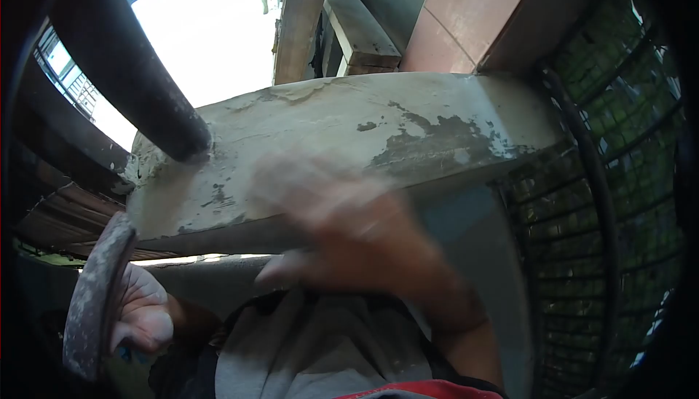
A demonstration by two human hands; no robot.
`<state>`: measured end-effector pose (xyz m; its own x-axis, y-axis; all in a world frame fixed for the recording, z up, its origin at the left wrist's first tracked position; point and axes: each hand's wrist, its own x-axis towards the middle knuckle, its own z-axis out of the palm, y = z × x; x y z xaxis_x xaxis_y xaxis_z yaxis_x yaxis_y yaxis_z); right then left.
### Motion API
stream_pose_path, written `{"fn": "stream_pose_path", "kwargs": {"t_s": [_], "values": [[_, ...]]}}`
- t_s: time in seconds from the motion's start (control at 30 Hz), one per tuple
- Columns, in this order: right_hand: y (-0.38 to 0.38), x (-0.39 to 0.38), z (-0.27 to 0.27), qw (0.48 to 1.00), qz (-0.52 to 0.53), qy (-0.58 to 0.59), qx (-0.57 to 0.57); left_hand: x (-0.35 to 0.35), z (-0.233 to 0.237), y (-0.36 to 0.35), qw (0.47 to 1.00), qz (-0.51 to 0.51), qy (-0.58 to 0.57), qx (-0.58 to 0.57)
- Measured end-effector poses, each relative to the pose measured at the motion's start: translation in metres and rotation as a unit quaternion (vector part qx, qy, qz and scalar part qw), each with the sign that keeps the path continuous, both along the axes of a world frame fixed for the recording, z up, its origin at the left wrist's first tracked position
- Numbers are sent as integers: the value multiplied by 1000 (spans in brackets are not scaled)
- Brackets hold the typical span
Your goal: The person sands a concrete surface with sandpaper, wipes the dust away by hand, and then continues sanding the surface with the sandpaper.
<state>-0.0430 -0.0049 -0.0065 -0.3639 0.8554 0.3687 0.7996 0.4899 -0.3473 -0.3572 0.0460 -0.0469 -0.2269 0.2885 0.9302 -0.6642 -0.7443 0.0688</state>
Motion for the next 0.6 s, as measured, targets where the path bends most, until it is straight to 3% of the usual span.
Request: {"fn": "stream_pose_path", "kwargs": {"t_s": [0.07,0.1,0.13,0.17,0.23,0.27,0.33,0.37,0.47,0.53,0.6], "values": [[-10,72,9,964,-245,-93,-35,-16,-15,11,996,31,89,3],[-18,114,12,956,-280,-83,-12,-19,-22,16,992,39,118,6],[-29,155,11,931,-365,-25,-13,-12,-27,15,976,158,147,-20],[-26,156,18,929,-370,-29,-11,-1,-24,14,966,196,170,-15],[-26,151,37,872,-465,39,-148,20,-18,12,938,272,213,0],[-13,121,25,880,-439,-54,-176,34,-14,11,937,271,220,-18],[-4,29,25,962,-217,-97,-133,58,6,8,921,285,266,-2],[2,7,-2,996,-50,-38,61,71,16,6,912,292,289,6],[-2,24,14,999,-19,-33,-20,78,-6,14,926,270,258,42],[-7,95,31,953,-233,-118,-153,77,-15,21,931,263,243,71],[-17,190,10,943,-328,14,-55,78,-12,16,930,265,239,86]]}}
